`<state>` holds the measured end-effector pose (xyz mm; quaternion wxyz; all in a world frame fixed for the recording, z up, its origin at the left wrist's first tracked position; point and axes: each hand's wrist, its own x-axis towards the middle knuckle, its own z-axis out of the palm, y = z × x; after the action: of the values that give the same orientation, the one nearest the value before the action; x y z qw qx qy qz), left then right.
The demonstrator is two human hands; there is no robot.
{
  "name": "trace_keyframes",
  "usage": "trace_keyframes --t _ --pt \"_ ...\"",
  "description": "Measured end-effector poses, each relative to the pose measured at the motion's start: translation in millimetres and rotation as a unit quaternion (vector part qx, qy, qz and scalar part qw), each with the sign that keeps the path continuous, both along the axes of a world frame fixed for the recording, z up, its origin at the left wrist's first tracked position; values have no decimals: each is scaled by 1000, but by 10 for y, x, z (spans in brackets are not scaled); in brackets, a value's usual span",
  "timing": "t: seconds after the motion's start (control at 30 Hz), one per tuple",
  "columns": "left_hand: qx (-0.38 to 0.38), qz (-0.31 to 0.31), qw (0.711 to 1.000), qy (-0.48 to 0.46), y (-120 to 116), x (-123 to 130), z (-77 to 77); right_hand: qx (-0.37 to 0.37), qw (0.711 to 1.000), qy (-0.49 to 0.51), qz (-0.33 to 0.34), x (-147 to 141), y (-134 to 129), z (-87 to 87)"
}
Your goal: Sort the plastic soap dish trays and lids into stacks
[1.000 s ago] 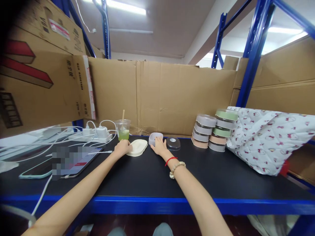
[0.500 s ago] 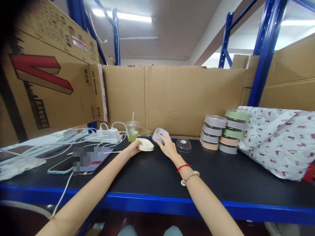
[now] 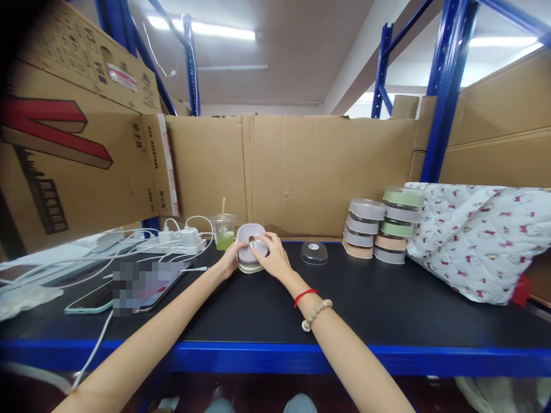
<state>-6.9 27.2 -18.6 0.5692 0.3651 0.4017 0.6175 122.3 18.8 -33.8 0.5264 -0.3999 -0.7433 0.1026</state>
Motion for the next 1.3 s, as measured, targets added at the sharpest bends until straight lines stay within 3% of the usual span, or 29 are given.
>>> trace_keyframes --t 0.1,0.17,0.23,0.4,0.73,0.97,1.03,1.13,1.2,1.3 --pt "41 -38 998 16 -51 41 16 -122 979 155 -45 8 2 50" --pt "40 -68 996 34 -88 63 18 -210 956 203 -36 18 -8 83" --pt "35 -79 995 47 -114 74 16 -251 943 218 -16 29 -20 104" --pt "7 -57 997 45 -107 70 17 -271 942 199 7 35 -24 105" --pt "-31 -51 997 46 -91 61 24 -330 928 171 -7 53 -71 140" --pt "-41 -35 998 45 -92 60 45 -329 930 163 -17 50 -41 140" --pt "-47 -49 997 31 -85 55 43 -298 940 154 -55 96 -9 146" --pt "-56 -61 997 12 -78 41 39 -183 961 56 -201 249 36 125" --pt "-73 -67 995 13 -76 33 35 -132 944 -37 -300 395 67 79" --pt "-99 -80 992 27 -73 30 26 -175 902 -80 -386 614 113 -4"
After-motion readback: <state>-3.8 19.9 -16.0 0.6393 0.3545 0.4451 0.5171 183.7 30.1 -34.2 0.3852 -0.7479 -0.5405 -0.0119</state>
